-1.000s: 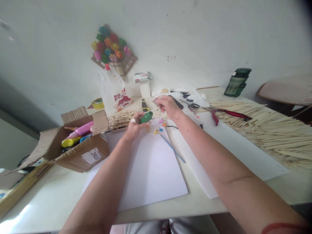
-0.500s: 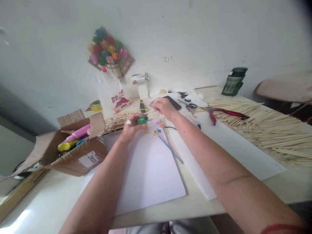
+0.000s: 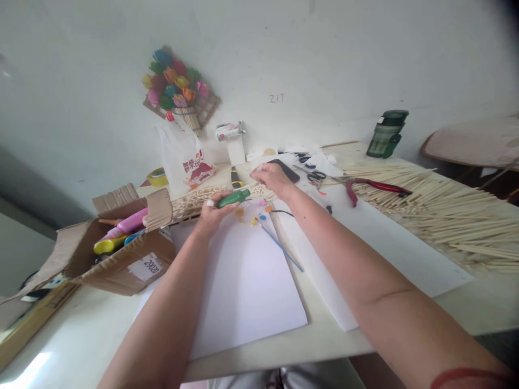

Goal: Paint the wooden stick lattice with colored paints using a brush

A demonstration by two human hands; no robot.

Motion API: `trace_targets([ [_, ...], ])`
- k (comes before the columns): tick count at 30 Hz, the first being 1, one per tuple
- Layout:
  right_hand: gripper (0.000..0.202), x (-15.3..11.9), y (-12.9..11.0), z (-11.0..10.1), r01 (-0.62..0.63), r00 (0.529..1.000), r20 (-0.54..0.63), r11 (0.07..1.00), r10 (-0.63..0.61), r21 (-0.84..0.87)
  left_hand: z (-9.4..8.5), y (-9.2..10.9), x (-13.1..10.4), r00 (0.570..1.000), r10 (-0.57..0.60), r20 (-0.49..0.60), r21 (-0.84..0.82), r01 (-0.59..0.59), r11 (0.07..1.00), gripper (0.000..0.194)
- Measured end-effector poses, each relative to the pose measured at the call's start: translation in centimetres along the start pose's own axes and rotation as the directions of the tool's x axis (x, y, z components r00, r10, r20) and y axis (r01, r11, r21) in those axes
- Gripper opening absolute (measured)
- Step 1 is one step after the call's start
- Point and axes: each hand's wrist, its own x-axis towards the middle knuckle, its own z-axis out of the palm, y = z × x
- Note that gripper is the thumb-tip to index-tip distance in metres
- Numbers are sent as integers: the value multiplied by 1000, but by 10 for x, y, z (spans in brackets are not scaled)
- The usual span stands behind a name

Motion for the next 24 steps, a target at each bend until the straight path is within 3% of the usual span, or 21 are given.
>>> trace_targets([
  [10, 17, 2, 4, -4, -8, 995, -95, 989, -6, -148, 0, 1, 11, 987, -137, 89, -28, 140, 990, 39],
  [17, 17, 2, 3, -5, 0, 995, -103, 987, -17, -163, 15, 2, 25, 986, -157, -58, -110, 150, 983, 41],
  [24, 19, 4, 5, -7, -4, 993, -115, 983, -17, -181, 25, -3, 38, 982, -133, -137, -124, 116, 985, 38],
])
